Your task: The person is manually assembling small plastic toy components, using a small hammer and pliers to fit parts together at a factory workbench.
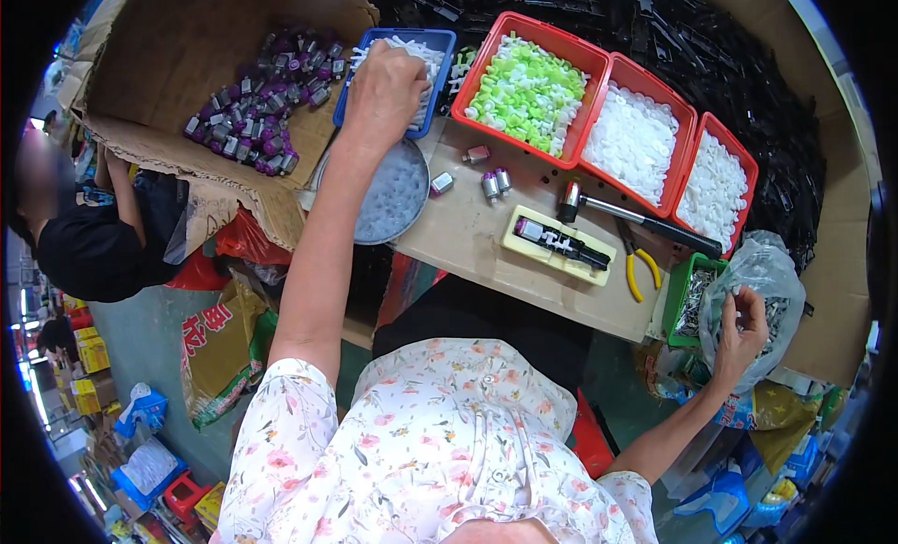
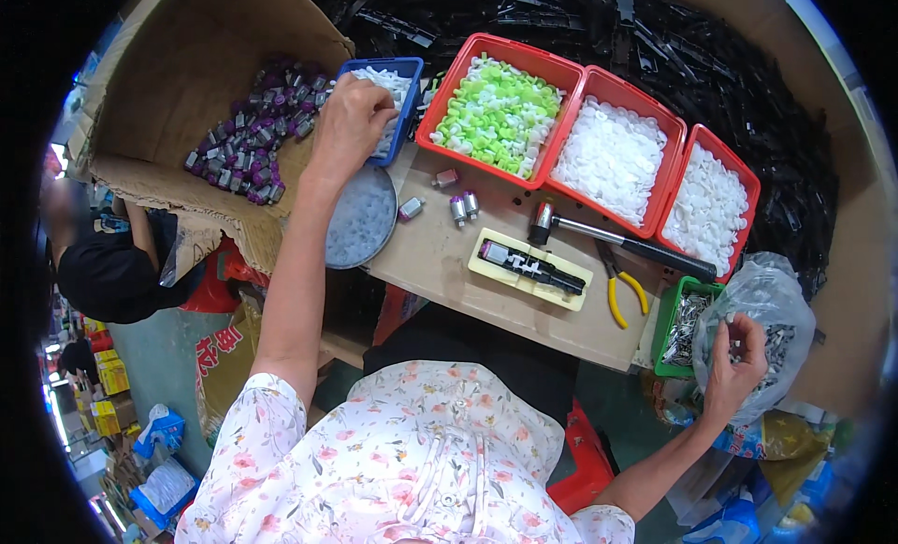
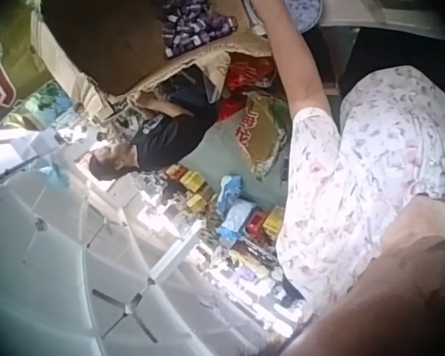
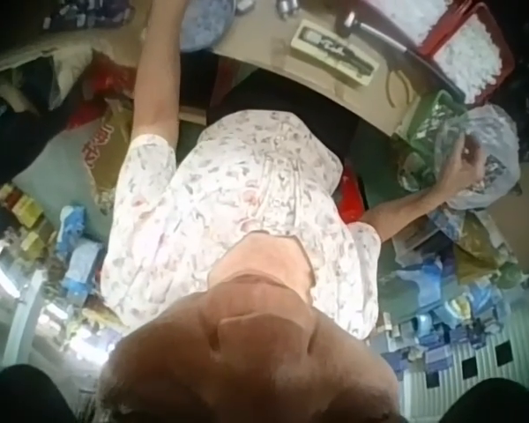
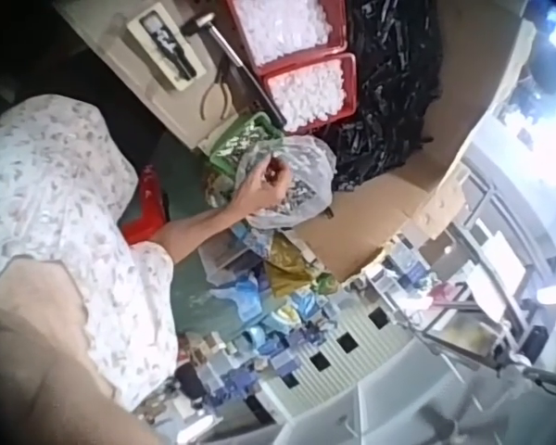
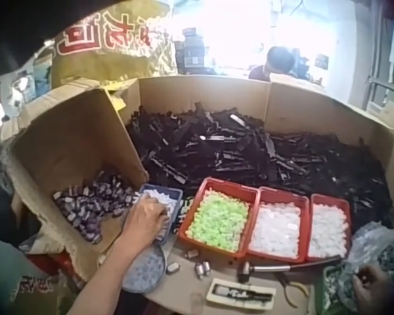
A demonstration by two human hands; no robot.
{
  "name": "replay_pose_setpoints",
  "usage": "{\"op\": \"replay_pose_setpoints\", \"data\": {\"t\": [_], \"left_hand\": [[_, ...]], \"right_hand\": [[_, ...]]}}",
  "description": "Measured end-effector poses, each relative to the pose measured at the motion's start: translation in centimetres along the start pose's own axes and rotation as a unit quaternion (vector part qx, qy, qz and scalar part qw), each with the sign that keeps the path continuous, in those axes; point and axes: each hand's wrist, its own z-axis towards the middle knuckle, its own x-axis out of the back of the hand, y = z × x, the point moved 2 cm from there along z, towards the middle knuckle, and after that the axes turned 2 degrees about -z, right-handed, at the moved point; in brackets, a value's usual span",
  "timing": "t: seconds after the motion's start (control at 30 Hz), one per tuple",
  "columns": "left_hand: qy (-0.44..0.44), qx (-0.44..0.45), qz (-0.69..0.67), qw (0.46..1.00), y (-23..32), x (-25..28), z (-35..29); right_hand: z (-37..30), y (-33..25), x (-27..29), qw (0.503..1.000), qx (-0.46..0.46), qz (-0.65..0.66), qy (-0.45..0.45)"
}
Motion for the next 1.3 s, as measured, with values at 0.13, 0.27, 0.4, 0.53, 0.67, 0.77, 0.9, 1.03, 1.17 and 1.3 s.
{"op": "replay_pose_setpoints", "data": {"t": [0.13,0.27,0.4,0.53,0.67,0.77,0.9,1.03,1.17,1.3], "left_hand": [[0.012,-0.003,-0.007,1.0,-0.5,0.0,-0.1],[0.039,0.041,-0.055,0.997,-0.5,0.4,0.2],[0.001,-0.024,0.014,1.0,-0.4,0.2,-0.2],[-0.046,-0.014,0.092,0.995,-0.1,-0.5,0.0],[-0.021,-0.022,0.055,0.998,-0.1,0.0,-0.1],[0.016,0.005,-0.044,0.999,-0.4,0.7,-0.4],[0.02,0.043,-0.131,0.99,-0.9,0.9,-0.6],[0.012,-0.004,-0.09,0.996,-0.6,0.2,-0.8],[-0.009,-0.008,0.038,0.999,-0.1,-0.7,-0.2],[0.0,0.032,0.024,0.999,0.2,-1.2,-0.2]], "right_hand": [[0.2,0.5,-0.4,1.0,0.013,0.012,-0.017],[0.4,0.3,-1.1,0.999,0.024,0.029,-0.019],[0.5,-0.1,-1.7,0.999,0.029,0.028,-0.022],[0.5,-1.2,-2.0,0.999,0.035,0.026,-0.032],[0.5,-2.0,-2.0,0.998,0.036,0.037,-0.038],[0.5,-2.0,-1.9,0.998,0.03,0.021,-0.043],[0.6,-2.8,-2.5,0.998,0.045,0.032,-0.038],[0.6,-4.3,-3.3,0.996,0.051,0.053,-0.052],[0.7,-4.7,-3.8,0.995,0.06,0.055,-0.057],[0.5,-2.7,-3.2,0.996,0.064,0.038,-0.052]]}}
